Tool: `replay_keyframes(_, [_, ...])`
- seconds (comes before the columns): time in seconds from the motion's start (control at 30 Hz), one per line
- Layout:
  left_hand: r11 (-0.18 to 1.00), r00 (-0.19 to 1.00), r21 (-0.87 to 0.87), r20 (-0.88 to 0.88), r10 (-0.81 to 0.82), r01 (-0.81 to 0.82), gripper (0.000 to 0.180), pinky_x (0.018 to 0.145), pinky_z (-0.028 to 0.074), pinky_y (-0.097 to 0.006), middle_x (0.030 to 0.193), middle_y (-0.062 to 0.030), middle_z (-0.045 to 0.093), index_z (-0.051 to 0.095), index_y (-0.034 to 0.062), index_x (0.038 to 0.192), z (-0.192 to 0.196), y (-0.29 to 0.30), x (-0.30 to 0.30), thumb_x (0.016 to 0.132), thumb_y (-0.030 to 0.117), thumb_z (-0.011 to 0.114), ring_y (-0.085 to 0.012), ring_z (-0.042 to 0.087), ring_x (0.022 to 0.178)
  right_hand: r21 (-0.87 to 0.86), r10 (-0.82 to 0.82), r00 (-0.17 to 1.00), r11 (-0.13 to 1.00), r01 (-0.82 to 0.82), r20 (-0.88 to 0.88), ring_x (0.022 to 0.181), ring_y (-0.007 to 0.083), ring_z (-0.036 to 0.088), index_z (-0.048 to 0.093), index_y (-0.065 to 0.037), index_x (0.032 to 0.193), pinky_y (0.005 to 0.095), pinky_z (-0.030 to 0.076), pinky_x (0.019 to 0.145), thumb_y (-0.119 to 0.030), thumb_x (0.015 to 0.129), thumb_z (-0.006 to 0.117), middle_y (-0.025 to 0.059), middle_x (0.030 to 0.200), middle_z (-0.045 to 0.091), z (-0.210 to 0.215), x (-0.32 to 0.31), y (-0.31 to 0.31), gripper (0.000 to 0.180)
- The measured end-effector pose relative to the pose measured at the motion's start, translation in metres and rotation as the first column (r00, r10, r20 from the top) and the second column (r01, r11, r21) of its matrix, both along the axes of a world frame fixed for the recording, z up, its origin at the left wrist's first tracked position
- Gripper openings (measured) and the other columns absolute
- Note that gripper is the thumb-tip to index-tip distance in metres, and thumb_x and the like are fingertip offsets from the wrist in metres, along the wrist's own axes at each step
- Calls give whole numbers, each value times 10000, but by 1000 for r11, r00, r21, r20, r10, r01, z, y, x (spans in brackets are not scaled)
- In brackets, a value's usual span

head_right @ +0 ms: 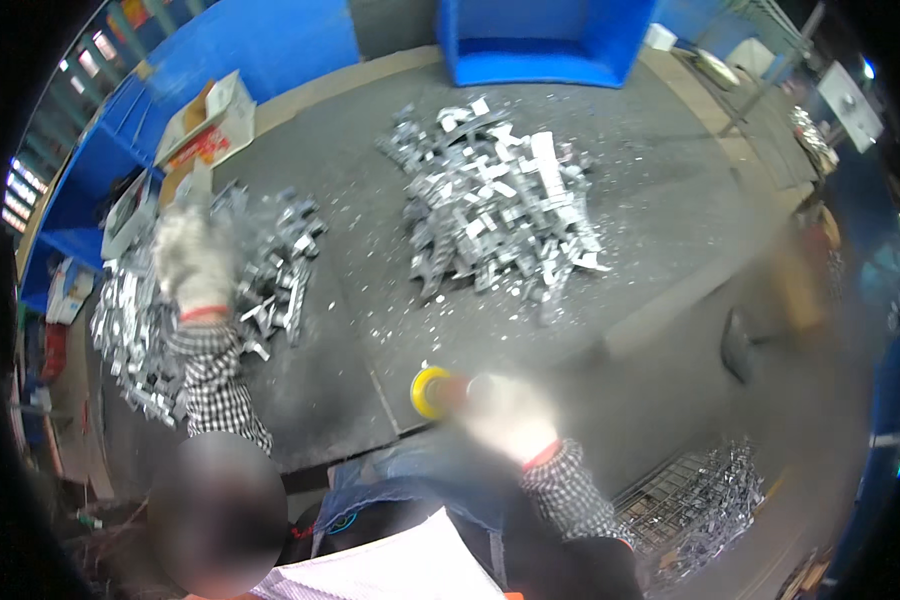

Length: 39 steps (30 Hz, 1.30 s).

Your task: Using a hand-held grinding tool to finish metal parts.

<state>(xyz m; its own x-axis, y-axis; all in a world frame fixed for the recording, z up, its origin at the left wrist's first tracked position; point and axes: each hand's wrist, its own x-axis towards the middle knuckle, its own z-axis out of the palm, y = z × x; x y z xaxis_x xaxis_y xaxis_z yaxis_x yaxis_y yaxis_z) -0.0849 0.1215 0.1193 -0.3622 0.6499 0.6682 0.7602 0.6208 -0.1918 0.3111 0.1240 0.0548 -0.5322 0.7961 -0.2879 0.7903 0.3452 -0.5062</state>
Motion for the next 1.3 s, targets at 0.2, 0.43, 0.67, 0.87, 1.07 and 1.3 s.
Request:
replay_keyframes(0.2, [770,582,-107,721,-376,629,399,892,541,-429,986,-142,734,765,65,1037,-69,71,130,846,415,779,-327,687,983,-88,-52,987,995,39,-152,899,329,715,731,-98,1032,426,574,824,-257,859,755,136,973,735,0,2,-7,237])
replay_keyframes(0.43, [808,-85,233,971,-223,541,355,780,531,-369,913,-135,755,744,35,1059,-86,62,119,890,345,710,-260,703,794,-76,-47,997,996,42,-55,874,316,717,739,-108,1034,429,563,742,-300,936,697,125,954,746,32,5,-12,220])
replay_keyframes(0.67, [564,552,-493,830,78,663,344,773,547,-412,919,-97,735,746,134,1087,-60,28,104,876,388,649,-241,716,911,169,43,994,985,-25,-101,819,310,729,759,-141,923,406,584,752,-335,722,843,104,861,739,-14,11,-27,292])
replay_keyframes(0.87, [857,404,186,820,-405,481,327,897,547,-432,1128,-115,697,726,165,1148,-94,36,127,909,373,648,-313,693,1014,178,167,967,975,-134,-190,810,297,730,767,-105,960,385,581,745,-291,714,865,112,862,741,8,-14,-49,323])
replay_keyframes(1.07, [717,394,122,766,-508,686,214,948,587,-391,1200,-107,679,736,145,1104,-82,77,166,1000,137,550,-283,681,1110,203,165,921,974,-96,-354,795,241,744,773,-83,981,356,587,747,-214,699,882,95,861,753,-5,-5,-53,330])
replay_keyframes(1.3, [442,101,171,844,-527,881,282,846,587,-383,1163,-121,721,690,135,1215,-138,9,102,1036,231,494,-264,707,1012,103,-3,939,994,41,-344,791,190,747,773,-67,985,324,584,757,-200,698,869,79,860,761,-31,32,-39,330])
